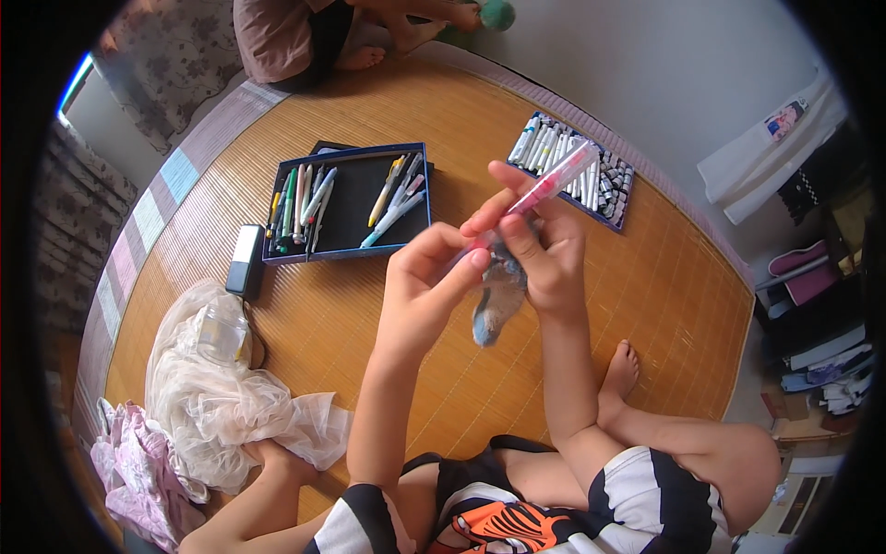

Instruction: The person wipes several markers with a cloth and organizes them into a plastic jar and a blue box.

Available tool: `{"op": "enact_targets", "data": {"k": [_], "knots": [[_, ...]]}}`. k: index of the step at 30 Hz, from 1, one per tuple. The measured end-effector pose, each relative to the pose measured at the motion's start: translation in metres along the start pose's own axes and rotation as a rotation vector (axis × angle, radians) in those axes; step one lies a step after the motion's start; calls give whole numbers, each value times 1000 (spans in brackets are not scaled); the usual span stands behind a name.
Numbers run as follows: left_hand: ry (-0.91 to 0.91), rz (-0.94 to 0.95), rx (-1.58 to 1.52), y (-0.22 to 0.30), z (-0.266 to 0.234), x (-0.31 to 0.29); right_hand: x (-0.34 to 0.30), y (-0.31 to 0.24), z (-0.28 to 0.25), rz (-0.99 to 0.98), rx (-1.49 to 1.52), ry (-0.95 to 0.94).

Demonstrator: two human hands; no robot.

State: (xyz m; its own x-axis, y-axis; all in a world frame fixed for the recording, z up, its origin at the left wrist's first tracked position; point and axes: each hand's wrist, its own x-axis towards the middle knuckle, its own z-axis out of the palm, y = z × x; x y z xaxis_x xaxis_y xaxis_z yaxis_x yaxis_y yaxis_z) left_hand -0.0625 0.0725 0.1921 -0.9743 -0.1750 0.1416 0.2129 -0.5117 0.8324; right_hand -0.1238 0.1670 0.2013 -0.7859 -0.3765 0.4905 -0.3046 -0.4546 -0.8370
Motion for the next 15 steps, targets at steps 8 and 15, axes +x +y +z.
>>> {"op": "enact_targets", "data": {"k": [8,15], "knots": [[95,172,269,-6,3,1,1,3,0,74,61,111],[119,224,295,4,3,-2,3,1,-8,128,125,-21]]}}
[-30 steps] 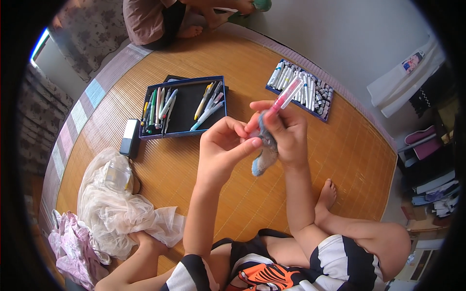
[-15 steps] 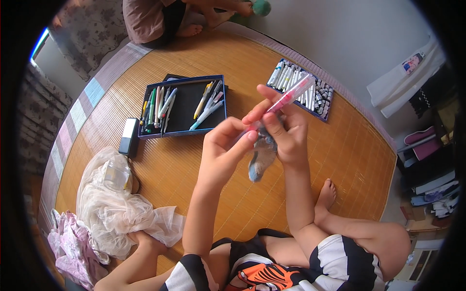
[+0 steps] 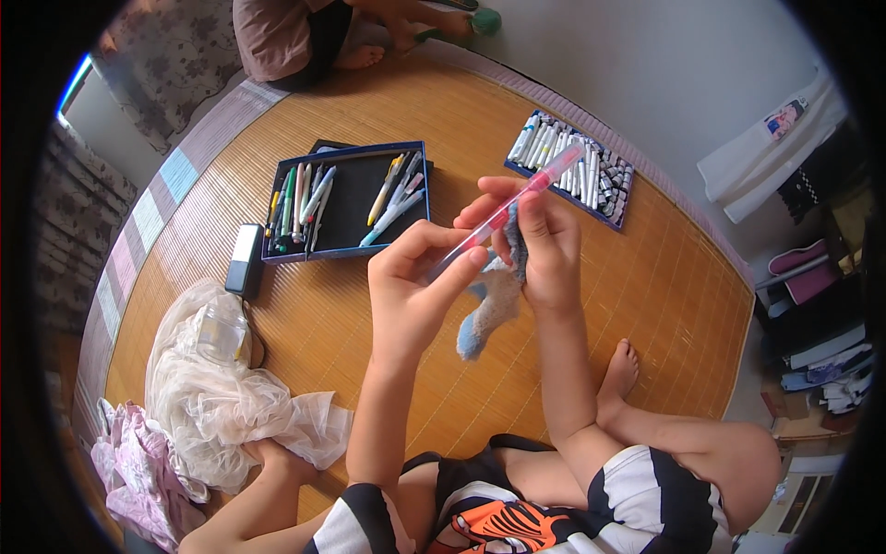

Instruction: The person wipes several markers with a cloth and organizes them into a plastic jar and a blue box.

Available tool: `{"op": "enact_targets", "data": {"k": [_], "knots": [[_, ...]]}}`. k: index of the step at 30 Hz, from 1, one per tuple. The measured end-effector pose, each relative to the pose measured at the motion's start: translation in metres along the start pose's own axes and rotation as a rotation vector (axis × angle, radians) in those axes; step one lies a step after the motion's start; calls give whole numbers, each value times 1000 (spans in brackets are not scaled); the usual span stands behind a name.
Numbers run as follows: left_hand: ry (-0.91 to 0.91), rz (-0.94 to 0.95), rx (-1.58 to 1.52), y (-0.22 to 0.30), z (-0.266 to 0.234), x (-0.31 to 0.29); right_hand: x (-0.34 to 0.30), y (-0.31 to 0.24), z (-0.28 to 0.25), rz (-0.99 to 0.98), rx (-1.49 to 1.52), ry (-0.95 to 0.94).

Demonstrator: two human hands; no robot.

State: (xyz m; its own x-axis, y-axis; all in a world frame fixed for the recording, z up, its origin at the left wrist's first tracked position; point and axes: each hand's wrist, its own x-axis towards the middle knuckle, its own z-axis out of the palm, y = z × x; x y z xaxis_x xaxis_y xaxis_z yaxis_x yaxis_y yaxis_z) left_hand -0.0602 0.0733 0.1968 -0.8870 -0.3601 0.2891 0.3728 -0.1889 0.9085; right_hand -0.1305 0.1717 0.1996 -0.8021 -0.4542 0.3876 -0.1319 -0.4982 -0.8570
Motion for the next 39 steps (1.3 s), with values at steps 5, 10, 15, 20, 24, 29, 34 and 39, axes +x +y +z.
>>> {"op": "enact_targets", "data": {"k": [5,10,15,20,24,29,34,39], "knots": [[2,6,95,-3,-1,1,-3,5,-2,-53,12,13],[-19,5,55,-4,2,-1,-2,5,-2,-48,-69,-6],[-127,-114,57,0,2,-2,0,-1,-7,28,-62,126],[-277,-223,-12,-4,0,0,0,2,-11,57,-212,46],[-236,-227,-34,-8,-2,-1,0,2,-7,61,-231,-62],[-247,-189,-68,-10,0,1,2,0,-10,20,-130,-171],[-325,-177,43,-6,-6,3,0,-3,-8,76,-85,-82],[-372,-95,122,-12,-5,2,1,0,-7,189,13,115]]}}
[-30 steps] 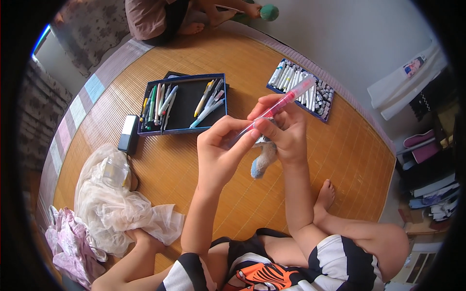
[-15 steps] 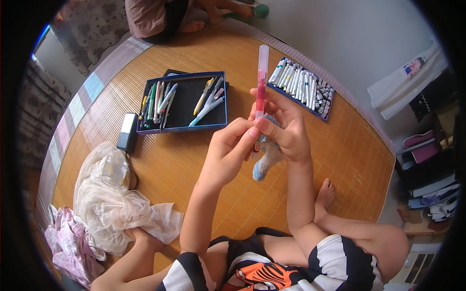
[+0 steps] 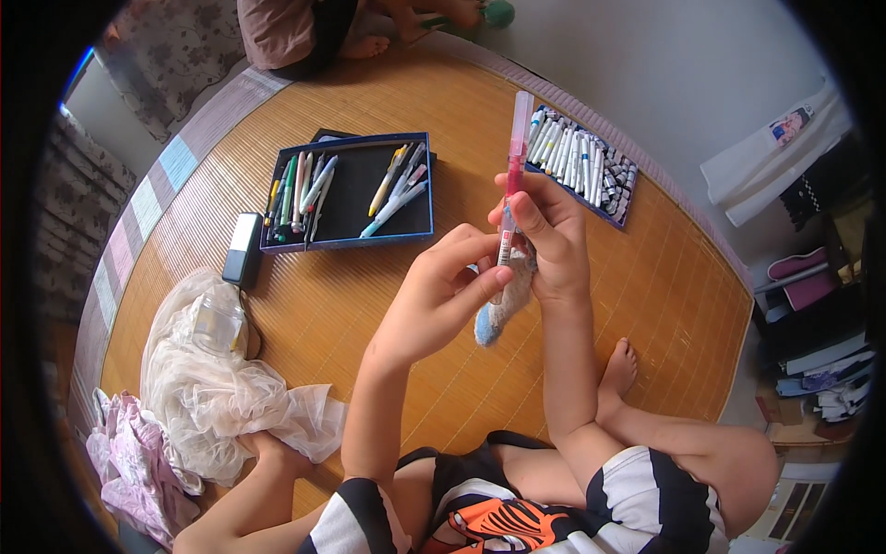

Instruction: The person wipes several markers with a cloth and organizes them into a plastic jar and a blue box.

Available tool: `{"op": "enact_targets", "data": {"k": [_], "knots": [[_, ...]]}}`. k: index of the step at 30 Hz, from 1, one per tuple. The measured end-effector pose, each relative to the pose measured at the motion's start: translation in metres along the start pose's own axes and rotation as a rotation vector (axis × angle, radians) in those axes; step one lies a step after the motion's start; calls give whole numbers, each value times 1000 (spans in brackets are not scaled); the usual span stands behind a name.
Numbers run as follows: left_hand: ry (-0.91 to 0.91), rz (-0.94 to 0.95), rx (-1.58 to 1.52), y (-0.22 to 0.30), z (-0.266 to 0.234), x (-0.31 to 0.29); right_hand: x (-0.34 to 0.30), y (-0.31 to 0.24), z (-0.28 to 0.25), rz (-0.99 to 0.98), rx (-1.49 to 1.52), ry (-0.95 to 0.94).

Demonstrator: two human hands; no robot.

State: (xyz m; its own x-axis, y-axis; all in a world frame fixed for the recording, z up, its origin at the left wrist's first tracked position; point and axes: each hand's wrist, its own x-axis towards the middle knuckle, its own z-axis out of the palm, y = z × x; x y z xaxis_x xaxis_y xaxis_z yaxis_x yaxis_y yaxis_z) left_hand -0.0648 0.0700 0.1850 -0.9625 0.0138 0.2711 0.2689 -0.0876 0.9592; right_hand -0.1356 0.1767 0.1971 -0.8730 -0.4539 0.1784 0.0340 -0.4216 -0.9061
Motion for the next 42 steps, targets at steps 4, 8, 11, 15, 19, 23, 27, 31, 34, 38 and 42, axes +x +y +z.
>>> {"op": "enact_targets", "data": {"k": [4,8,11,15,19,23,27,31,34,38,42], "knots": [[42,25,-99,-3,0,0,1,2,-1,-13,-6,-61],[135,2,-226,-3,2,1,3,0,-1,-69,-109,-228],[141,24,-200,-2,1,1,2,-4,2,-3,-100,-256],[183,60,-201,1,4,5,2,1,1,101,116,-262],[147,15,-105,1,-1,4,4,8,-2,191,218,-195],[137,-58,-141,4,-4,1,3,10,0,173,208,-183],[88,-27,-139,0,-8,1,4,10,-5,183,199,-210],[90,49,-175,-1,-8,2,2,6,-7,140,100,-272],[105,5,-233,1,-7,1,3,4,-9,94,14,-323],[118,3,-273,-1,-6,2,5,4,-14,57,-122,-372],[119,-20,-305,-2,-7,3,4,3,-8,108,-94,-336]]}}
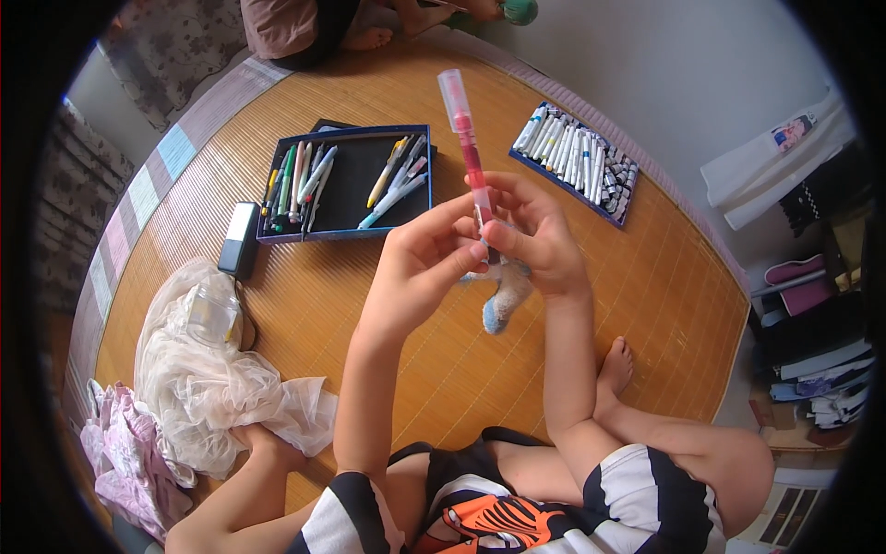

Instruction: The person wipes several markers with a cloth and organizes them into a plastic jar and a blue box.

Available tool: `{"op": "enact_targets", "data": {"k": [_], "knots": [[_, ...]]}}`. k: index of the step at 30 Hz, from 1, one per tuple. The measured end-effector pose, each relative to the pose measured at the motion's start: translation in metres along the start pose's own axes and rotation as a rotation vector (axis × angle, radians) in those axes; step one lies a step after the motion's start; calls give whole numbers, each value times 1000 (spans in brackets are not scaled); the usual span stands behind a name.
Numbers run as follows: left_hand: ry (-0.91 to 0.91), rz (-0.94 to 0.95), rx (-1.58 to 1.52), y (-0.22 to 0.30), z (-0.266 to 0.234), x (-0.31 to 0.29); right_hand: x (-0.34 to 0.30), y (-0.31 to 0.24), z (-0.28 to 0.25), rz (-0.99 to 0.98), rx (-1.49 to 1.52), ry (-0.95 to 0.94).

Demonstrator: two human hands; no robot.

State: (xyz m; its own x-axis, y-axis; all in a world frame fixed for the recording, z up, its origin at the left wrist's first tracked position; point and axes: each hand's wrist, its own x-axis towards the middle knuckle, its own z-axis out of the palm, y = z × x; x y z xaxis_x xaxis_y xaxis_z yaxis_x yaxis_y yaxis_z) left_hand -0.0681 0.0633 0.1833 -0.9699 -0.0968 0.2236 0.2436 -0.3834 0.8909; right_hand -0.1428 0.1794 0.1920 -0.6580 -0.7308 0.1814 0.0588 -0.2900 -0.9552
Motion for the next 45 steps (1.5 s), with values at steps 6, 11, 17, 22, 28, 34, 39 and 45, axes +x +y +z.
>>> {"op": "enact_targets", "data": {"k": [6,11,17,22,28,34,39,45], "knots": [[121,-80,-88,1,-1,0,2,-1,1,-66,-173,-6],[148,-73,-112,-1,-5,0,0,1,1,-67,-194,-90],[157,-92,-137,4,-1,2,0,0,-2,-39,-190,-102],[184,-73,-88,-1,-5,1,2,2,-2,-52,-231,-154],[151,-48,-89,-4,-1,2,0,-2,-4,-81,-203,-101],[21,-132,-149,-4,4,1,2,5,-2,-80,-53,154],[7,-140,-114,-2,7,0,1,5,-1,-89,63,167],[-78,-127,-6,0,10,-1,0,3,-2,-124,68,142]]}}
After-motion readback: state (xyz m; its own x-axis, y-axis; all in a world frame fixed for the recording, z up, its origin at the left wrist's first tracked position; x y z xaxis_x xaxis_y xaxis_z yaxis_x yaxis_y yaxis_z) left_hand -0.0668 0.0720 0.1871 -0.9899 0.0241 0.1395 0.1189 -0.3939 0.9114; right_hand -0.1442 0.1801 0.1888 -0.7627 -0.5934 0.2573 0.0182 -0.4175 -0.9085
